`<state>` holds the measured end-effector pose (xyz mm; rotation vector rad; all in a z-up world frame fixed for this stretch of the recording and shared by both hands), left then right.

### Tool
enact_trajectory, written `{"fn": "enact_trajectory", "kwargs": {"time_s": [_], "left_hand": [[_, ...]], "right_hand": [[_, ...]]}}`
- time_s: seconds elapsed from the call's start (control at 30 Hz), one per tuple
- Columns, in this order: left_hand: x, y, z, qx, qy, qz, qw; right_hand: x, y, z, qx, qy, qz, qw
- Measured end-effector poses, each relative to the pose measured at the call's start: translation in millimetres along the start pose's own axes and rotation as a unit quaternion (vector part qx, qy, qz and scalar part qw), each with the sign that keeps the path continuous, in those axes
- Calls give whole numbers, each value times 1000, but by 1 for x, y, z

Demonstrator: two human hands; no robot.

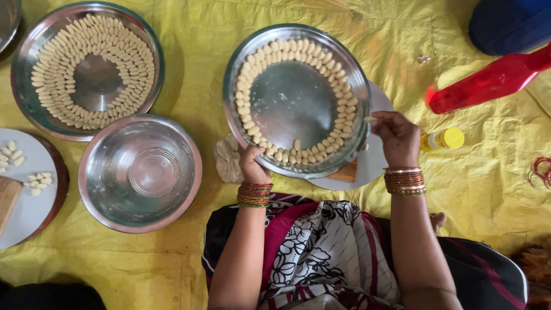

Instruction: The person arranges small, pre-shaped dough pieces in a circular pattern on a large metal tray. They pick up pieces from a smaller plate and place them one by one onto the tray, forming concentric rings.

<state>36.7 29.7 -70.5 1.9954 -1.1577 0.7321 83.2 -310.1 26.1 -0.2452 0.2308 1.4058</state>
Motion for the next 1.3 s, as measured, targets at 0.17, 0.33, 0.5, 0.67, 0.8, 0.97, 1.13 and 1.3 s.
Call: {"fn": "enact_trajectory", "kwargs": {"time_s": [0.17, 0.33, 0.5, 0.67, 0.8, 0.97, 1.13, 1.3], "left_hand": [[2, 7, 11, -49, 0, 48, 998], [9, 13, 14, -93, 7, 67, 993], [12, 16, 14, -120, 10, 88, 989], [7, 12, 17, -115, 1, 83, 990], [8, 11, 17, -108, 8, 82, 991], [13, 14, 12, -116, -5, 80, 990], [13, 14, 10, -94, -8, 52, 994], [14, 14, 6, -88, 21, 85, 992]], "right_hand": [[44, 29, 47, -56, 59, 190, 978], [75, 46, 71, -30, 150, 243, 958], [81, 50, 82, -56, 189, 256, 946], [87, 52, 82, -59, 174, 267, 946], [88, 54, 78, -28, 182, 273, 944], [90, 53, 78, -38, 180, 242, 953], [91, 53, 72, -71, 169, 185, 966], [51, 32, 50, -76, 117, 60, 988]]}}
Point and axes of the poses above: each hand's wrist, its own y-axis away from the middle knuckle, its own x-axis out of the palm, z = x × y, the point moved 4 cm from there along -y, towards the middle knuckle, and after that the axes turned 1 degree about y, right-handed, at the moved point
